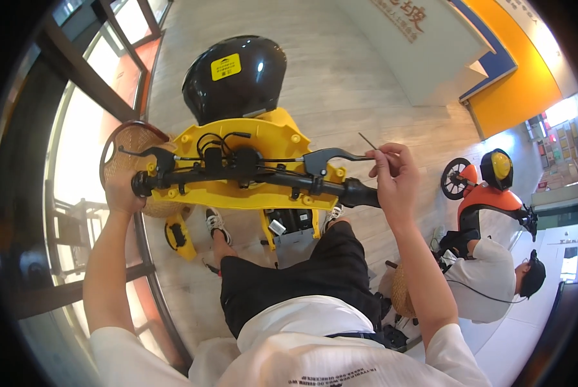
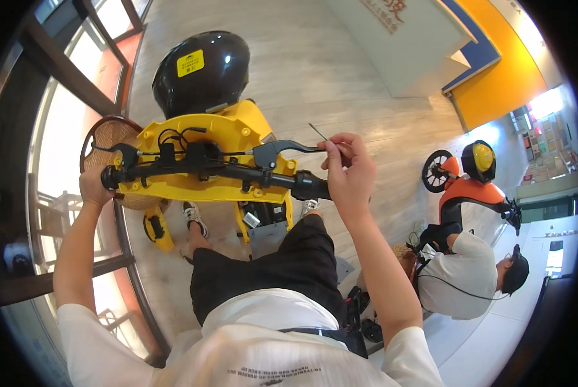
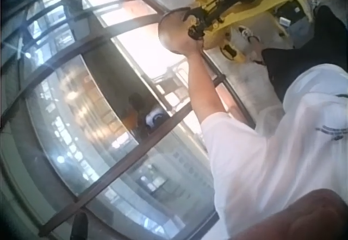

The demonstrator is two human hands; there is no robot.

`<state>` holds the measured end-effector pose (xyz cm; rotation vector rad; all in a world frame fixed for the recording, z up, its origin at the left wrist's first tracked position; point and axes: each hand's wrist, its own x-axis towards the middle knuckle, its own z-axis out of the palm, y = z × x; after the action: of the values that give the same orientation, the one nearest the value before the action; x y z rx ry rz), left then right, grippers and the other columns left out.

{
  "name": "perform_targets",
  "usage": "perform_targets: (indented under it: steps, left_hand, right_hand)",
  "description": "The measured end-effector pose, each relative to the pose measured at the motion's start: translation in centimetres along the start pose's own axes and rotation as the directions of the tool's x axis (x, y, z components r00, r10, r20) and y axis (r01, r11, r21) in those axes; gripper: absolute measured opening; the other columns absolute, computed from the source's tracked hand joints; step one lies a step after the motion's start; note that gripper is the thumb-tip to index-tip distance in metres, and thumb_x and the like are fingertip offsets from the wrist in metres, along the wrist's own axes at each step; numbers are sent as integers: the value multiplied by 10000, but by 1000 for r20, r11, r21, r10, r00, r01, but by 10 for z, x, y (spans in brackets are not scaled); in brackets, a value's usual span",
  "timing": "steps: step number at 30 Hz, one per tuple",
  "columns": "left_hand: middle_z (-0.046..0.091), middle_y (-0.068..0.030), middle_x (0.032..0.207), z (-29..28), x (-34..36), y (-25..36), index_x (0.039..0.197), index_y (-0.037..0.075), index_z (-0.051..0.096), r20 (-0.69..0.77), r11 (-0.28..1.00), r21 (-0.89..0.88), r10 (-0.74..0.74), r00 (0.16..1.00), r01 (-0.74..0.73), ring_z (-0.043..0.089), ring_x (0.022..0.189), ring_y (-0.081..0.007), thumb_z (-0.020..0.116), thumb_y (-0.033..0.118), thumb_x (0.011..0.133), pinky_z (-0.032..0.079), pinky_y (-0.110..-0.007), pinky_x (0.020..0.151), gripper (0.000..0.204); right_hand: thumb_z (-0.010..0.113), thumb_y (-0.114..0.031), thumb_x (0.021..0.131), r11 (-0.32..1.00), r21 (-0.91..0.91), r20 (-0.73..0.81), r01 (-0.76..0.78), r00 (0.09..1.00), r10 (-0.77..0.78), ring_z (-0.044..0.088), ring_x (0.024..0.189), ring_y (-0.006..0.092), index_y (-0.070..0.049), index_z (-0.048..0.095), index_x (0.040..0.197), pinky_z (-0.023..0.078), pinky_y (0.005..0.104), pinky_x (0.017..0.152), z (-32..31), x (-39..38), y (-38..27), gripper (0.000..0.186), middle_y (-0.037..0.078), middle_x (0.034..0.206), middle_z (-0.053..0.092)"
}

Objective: Repairing the front panel and handlebars of a yellow electric scooter using a screwdriver and pliers.

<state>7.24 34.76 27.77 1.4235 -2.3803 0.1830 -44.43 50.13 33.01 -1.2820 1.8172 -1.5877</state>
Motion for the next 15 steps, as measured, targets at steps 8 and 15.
perform_targets:
  steps: [8,15]
  left_hand:
    - [615,-189,1083,8,-21,50,1179,20,593,-214,929,-138,-366,905,343,569,1061,-409,740,-22,707,448,-457,948,496]
    - [563,-178,1227,5,-58,186,1219,24,633,-404,838,-440,-506,762,324,549,1178,-356,668,-15,826,414,-443,1039,396]
  right_hand:
    - [646,-29,954,944,116,256,-310,927,273,605,658,61,22,647,998,482,210,584,-18,-27,-55,67,76,898,739]
    - [689,-43,933,998,-5,428,66,902,-58,647,683,84,17,627,1010,516,245,617,-3,-43,-60,116,65,811,721]
